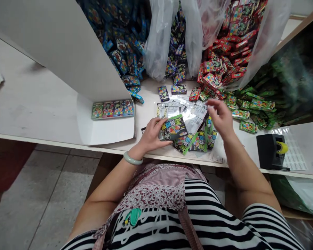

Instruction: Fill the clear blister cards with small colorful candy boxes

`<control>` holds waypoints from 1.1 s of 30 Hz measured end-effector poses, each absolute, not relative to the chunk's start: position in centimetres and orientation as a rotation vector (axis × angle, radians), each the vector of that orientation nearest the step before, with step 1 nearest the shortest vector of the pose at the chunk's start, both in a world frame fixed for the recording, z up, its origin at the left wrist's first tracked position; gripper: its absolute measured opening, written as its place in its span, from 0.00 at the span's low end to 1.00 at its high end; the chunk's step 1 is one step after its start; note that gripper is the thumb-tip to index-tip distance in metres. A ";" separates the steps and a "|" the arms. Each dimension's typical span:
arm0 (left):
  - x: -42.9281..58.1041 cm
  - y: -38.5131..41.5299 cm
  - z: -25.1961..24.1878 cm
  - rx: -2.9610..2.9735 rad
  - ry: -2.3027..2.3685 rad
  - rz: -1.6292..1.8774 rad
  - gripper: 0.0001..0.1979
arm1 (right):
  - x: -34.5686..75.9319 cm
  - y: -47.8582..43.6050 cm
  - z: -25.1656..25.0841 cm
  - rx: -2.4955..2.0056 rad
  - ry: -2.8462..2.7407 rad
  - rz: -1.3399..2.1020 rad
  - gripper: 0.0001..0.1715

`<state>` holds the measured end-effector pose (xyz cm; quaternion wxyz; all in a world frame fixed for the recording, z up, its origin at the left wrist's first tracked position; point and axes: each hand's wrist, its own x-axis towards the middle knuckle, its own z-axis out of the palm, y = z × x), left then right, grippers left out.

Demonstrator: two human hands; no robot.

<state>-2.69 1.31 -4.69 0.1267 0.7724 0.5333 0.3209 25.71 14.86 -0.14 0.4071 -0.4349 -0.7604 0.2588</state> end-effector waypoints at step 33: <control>-3.4 1.1 -5.1 2.316 1.649 0.954 0.50 | 24.3 10.4 -0.4 -1.078 -1.720 1.542 0.34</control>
